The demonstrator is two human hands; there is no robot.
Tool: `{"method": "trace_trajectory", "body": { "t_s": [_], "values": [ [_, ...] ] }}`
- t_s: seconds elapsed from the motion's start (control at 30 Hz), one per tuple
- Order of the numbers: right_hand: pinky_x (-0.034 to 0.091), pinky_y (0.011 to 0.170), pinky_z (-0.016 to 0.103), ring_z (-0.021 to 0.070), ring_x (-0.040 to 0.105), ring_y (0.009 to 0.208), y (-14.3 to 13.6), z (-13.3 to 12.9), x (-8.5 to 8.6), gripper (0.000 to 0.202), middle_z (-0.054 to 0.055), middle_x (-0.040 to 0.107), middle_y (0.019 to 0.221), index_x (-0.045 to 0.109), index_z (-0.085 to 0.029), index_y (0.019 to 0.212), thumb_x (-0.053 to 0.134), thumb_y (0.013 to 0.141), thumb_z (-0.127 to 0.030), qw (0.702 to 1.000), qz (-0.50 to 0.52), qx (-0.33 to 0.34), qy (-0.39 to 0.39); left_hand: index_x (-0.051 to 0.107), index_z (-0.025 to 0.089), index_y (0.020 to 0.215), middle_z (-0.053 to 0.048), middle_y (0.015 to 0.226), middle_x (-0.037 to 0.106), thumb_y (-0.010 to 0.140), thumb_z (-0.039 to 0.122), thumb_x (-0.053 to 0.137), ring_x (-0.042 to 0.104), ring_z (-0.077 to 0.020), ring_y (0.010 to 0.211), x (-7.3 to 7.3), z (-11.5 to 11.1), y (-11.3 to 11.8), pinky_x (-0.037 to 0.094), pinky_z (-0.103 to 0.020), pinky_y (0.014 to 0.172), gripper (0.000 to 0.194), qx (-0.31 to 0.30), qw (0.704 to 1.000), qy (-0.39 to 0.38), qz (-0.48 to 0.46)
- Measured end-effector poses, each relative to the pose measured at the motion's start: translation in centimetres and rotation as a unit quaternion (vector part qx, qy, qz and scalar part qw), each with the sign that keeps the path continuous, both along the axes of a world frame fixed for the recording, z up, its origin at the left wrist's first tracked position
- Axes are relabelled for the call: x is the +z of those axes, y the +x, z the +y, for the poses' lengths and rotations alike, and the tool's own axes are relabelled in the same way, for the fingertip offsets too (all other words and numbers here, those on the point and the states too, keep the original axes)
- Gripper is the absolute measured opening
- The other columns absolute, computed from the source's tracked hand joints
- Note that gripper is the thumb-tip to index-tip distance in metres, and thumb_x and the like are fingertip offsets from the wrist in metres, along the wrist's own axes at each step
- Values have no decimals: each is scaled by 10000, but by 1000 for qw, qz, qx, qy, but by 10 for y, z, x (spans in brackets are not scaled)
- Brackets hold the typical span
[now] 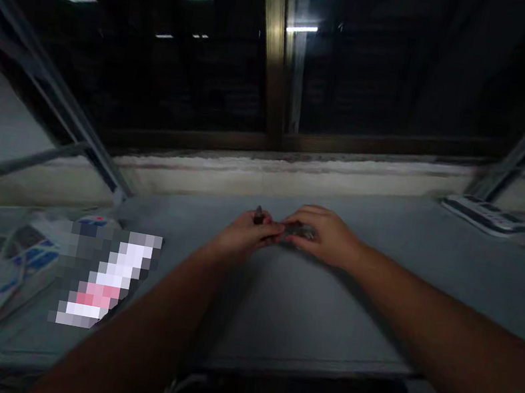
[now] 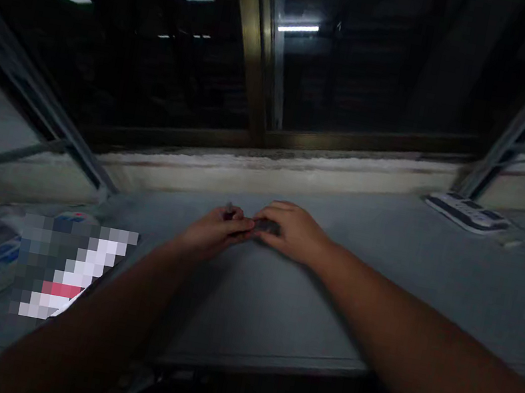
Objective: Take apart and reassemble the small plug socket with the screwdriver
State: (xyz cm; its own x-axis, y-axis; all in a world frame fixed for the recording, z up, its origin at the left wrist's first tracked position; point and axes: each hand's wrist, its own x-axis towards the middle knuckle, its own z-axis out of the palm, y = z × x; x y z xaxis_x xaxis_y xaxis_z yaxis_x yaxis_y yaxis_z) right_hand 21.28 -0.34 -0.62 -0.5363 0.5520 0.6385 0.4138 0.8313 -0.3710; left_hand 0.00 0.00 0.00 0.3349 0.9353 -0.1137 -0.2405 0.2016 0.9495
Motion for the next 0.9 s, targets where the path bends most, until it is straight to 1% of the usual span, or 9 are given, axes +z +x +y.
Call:
{"method": "trace_trajectory", "body": {
  "t_s": [0.1, 0.2, 0.33, 0.43, 0.6, 0.67, 0.73, 0.8, 0.9],
  "values": [
    [520, 818, 306, 192, 693, 903, -1, -2, 0, 154, 67, 741, 958, 756, -167, 1034, 731, 885, -197, 1000, 25, -7, 0, 491, 178, 632, 12, 672, 671, 505, 207, 1013, 676, -121, 687, 0, -4, 5, 522, -213, 705, 537, -6, 1000, -10, -12],
    [530, 781, 284, 168, 697, 838, -2, -4, 1, 112, 53, 740, 909, 753, -169, 996, 723, 898, -212, 999, 49, -11, -4, 493, 174, 616, 6, 675, 659, 572, 190, 985, 643, -105, 665, 1, -6, 9, 502, -201, 658, 494, -14, 999, -25, -26],
    [533, 753, 276, 156, 699, 798, -3, -6, 3, 111, 49, 739, 898, 744, -171, 988, 703, 927, -254, 997, 71, -18, -7, 588, 151, 656, -15, 716, 670, 712, 135, 896, 636, -100, 693, 3, -6, 8, 514, -195, 660, 314, -17, 998, -52, -43],
    [516, 772, 292, 168, 676, 827, -3, -5, 4, 117, 61, 713, 894, 745, -169, 960, 672, 949, -261, 997, 74, -25, 5, 663, 131, 731, -36, 762, 687, 798, 93, 808, 651, -102, 714, 6, -5, 6, 542, -200, 686, 164, -19, 995, -74, -57],
    [477, 808, 311, 184, 621, 878, 0, -4, 5, 110, 67, 652, 910, 727, -172, 931, 633, 950, -225, 998, 60, -22, 11, 694, 120, 795, -53, 777, 682, 880, 109, 711, 671, -130, 750, 10, -7, 7, 574, -237, 743, 87, -37, 991, -97, -80],
    [465, 819, 318, 185, 611, 883, 1, -4, 6, 101, 65, 646, 918, 708, -173, 922, 626, 946, -227, 997, 65, -30, 0, 698, 118, 829, -62, 800, 686, 889, 131, 693, 669, -139, 755, 11, -7, 7, 568, -245, 723, 61, -46, 990, -100, -83],
    [456, 794, 318, 179, 609, 845, 3, -5, 7, 92, 58, 657, 896, 690, -173, 922, 624, 940, -235, 996, 82, -42, -22, 686, 129, 849, -67, 837, 691, 864, 147, 692, 654, -142, 737, 12, -7, 5, 548, -253, 673, 24, -55, 990, -98, -86],
    [448, 728, 302, 163, 610, 770, 3, -5, 6, 85, 43, 672, 843, 681, -174, 924, 633, 927, -243, 992, 102, -48, -58, 651, 152, 824, -67, 870, 687, 811, 165, 692, 632, -148, 714, 13, -7, 3, 514, -263, 615, 45, -64, 990, -87, -91],
    [457, 658, 272, 143, 616, 703, 2, -2, 2, 97, 24, 678, 787, 671, -175, 897, 666, 894, -272, 982, 137, -26, -128, 609, 177, 802, -52, 888, 661, 718, 158, 677, 602, -151, 709, 15, -8, 1, 470, -264, 580, 110, -75, 991, -55, -95]
  ]
}}
